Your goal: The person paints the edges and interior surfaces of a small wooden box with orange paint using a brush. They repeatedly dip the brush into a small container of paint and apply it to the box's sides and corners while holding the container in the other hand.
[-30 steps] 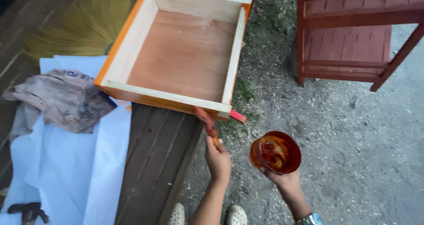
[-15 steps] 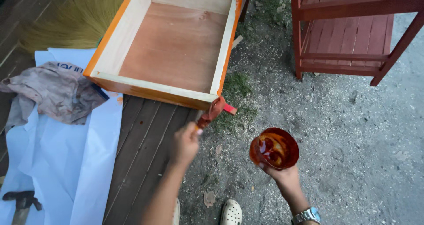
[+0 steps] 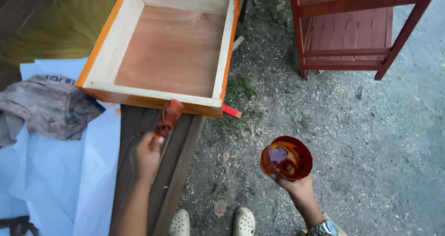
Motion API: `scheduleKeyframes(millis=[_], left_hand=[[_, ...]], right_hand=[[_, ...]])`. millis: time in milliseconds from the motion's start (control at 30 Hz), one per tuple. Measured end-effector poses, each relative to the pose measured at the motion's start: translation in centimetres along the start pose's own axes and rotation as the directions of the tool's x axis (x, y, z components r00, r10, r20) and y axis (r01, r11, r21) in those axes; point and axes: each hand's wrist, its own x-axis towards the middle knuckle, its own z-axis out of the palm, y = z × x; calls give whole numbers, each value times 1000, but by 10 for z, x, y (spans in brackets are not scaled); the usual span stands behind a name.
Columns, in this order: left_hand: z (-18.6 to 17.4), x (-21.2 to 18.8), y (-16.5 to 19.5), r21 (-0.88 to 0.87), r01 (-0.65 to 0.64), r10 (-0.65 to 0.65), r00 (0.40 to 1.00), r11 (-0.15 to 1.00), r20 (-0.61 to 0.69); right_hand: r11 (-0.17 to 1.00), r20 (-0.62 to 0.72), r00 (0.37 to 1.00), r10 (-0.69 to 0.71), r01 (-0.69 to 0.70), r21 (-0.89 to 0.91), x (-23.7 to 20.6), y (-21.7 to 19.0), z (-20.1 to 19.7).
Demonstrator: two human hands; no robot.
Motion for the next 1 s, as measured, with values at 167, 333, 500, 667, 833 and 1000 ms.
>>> scheduleKeyframes(millis=[167,333,500,667,833,1000], left_hand=[[31,-25,42,94,-350,321,919,932,229],[54,3,77,347,-383,247,893,856,375],[11,49,41,396,-454,289,865,798,410],[-69,81,-16,411,-344,288,938,844,194],[-130,95,-47,546,-66,78,997,835,3],[-138,87,-66,432,180,-88,970,884,-225]], right_hand=[[995,-25,998,-51,53,85,-10,4,23],[997,-39,999,-13,16,70,-19,0,54],[995,-15,999,-35,36,89,-21,-7,88],[999,-19,999,-40,40,-9,-21,-16,120],[999,10,1000,28,-28,46,-16,-22,159],[1000,22,1000,18,-18,-10,-14,-24,174]])
